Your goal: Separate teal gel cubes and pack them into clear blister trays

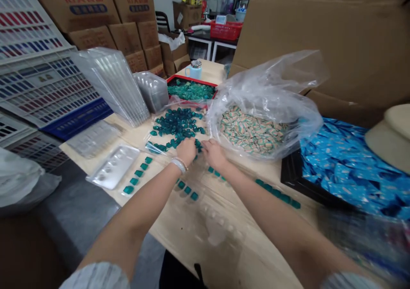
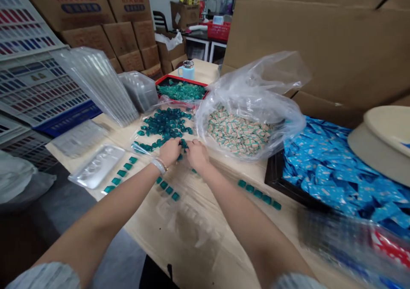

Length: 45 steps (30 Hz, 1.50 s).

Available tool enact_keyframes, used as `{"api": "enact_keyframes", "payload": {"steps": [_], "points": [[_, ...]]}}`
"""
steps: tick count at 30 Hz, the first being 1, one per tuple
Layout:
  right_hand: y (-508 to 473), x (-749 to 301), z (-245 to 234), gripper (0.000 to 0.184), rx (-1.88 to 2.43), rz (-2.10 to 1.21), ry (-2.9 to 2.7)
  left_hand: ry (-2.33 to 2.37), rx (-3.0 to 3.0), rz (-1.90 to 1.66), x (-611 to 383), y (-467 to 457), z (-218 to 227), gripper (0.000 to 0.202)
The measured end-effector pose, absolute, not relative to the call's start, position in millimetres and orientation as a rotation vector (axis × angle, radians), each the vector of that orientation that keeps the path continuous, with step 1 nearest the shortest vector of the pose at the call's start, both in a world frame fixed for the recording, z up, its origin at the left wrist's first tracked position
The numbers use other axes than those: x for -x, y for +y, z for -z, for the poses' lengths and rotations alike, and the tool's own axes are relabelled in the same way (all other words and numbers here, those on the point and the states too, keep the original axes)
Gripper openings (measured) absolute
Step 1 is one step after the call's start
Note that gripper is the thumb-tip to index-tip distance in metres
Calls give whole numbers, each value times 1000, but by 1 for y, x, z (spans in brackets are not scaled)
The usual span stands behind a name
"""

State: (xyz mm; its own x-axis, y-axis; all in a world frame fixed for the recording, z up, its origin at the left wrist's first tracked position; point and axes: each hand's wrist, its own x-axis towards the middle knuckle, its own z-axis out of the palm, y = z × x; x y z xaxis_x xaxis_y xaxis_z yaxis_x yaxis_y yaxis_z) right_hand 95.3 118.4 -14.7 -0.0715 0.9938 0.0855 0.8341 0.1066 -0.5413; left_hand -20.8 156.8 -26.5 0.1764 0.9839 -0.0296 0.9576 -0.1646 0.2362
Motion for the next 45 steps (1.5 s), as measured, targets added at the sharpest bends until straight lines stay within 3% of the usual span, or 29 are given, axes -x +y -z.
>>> {"api": "enact_keyframes", "payload": {"steps": [7, 17, 22, 25, 28, 32, 39, 45], "points": [[147, -94, 53, 17, 1772, -596, -1798, 1885, -2308, -263, 26, 165, 31, 26], [78, -153, 37, 24, 1584, -905, -1270, 1636, -2512, -369, 6, 156, 24, 15], [15, -179, 10, 27, 1325, -1158, -769, 1201, -1837, -774, -20, 101, 6, 22], [-20, -191, 1, 27, 1284, -1203, -646, 904, -1363, -675, -45, 44, 4, 33], [-47, -196, -2, 28, 1259, -1222, -559, 868, -1392, -667, -68, -1, 6, 25], [-72, -198, 0, 28, 1278, -1157, -537, 918, -1680, -727, -87, -23, 2, 6], [-112, -226, -11, 21, 1511, -809, -1082, 663, -903, -353, -110, -32, -20, 24], [-155, -247, -1, 16, 1789, -448, -1430, 614, -640, -200, -132, -68, -3, 34]]}}
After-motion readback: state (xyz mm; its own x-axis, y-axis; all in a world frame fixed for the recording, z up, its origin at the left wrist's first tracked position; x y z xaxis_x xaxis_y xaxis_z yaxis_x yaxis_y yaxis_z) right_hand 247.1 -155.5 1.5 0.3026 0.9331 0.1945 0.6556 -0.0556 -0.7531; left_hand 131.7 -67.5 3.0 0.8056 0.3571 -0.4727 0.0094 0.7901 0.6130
